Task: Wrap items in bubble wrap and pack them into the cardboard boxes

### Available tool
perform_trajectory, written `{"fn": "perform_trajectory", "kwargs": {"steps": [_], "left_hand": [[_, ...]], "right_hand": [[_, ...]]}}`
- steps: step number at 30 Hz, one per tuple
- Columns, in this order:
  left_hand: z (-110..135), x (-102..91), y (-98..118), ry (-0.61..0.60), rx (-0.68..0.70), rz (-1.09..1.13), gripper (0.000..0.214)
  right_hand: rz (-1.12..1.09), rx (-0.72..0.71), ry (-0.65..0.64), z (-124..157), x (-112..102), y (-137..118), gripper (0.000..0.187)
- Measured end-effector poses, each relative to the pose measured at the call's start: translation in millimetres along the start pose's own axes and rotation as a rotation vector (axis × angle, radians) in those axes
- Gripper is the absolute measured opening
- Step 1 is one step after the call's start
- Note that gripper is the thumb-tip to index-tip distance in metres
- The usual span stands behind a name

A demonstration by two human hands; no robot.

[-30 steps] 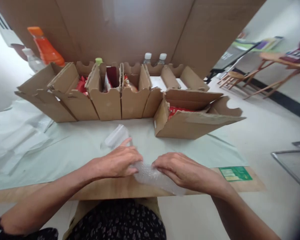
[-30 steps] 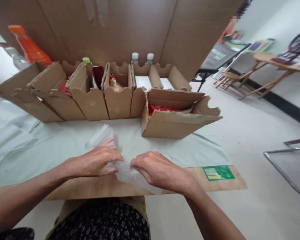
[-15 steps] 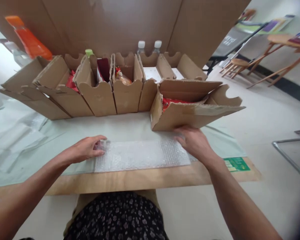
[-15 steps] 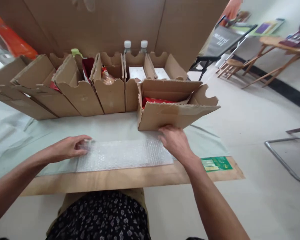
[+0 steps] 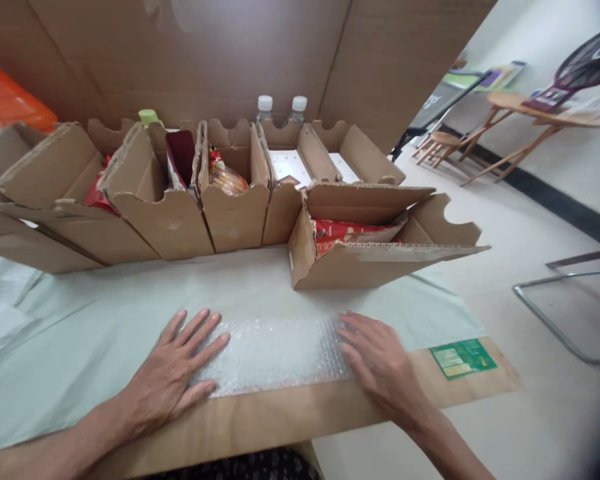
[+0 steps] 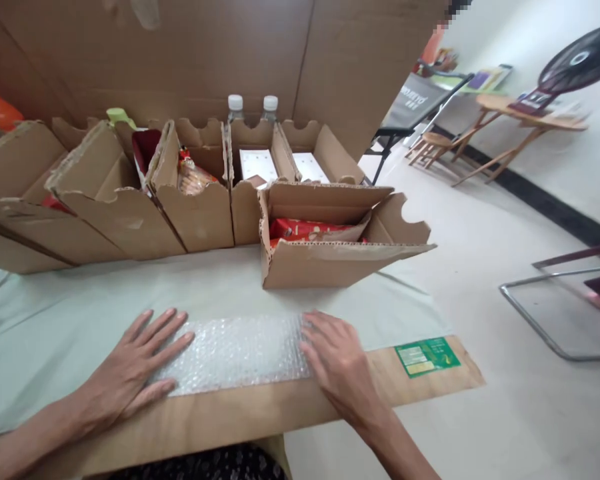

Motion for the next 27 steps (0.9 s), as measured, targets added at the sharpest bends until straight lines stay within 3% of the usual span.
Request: {"fn": "perform_trajectory", "kwargs": {"steps": [3, 5, 6, 11, 13, 16, 18, 20, 23, 27], "left_hand": [[2, -0.3, -1, 0.013, 0.009, -0.025, 0.072], [1, -1.1, 2, 0.022, 0.008, -0.033, 0.073], [0, -1.2, 3, 0.027, 0.009, -0.035, 0.073], [-3, 0.5, 4, 0.045, 0.016, -0.029, 0.073], [-4, -0.1, 2, 0.031, 0.003, -0.011, 0.072], [-2, -6.0, 2, 0.0, -0.036, 0.05, 0.072], [2, -12.9, 6, -0.014, -0.075, 0.114, 0.072], [5, -20.7, 15, -0.012, -0.112, 0.184, 0.071], [7, -28.7, 36, -0.056, -0.119, 0.261, 0.07], [11, -29.4, 55, -0.212, -0.107, 0.32, 0.063]], "right_hand": [[0.144, 0.191, 0.288, -13, -54, 26, 0.046], [0.194, 0.29, 0.348, -34, -77, 37, 0.065], [0.192, 0.31, 0.344, -46, -83, 42, 0.064], [0.123, 0.379, 0.353, -76, -82, 62, 0.014], [0.126, 0.433, 0.362, -70, -79, 64, 0.018], [0.043, 0.442, 0.364, -53, -75, 53, 0.053], [-0.048, 0.382, 0.399, -40, -70, 37, 0.069], [-0.087, 0.281, 0.335, -31, -55, 15, 0.06], [-0.149, 0.146, 0.052, -23, -13, -24, 0.039], [-0.249, -0.074, -0.224, -9, 40, -55, 0.035]]}}
Point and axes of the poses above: each hand's wrist, its own z-axis away from the middle knuckle, its own x-axis out of the palm, y = z × x, the point moved 3 cm from there along -z, towards the middle knuckle, and after that the axes turned 4 degrees about -x, right-handed, at the moved point
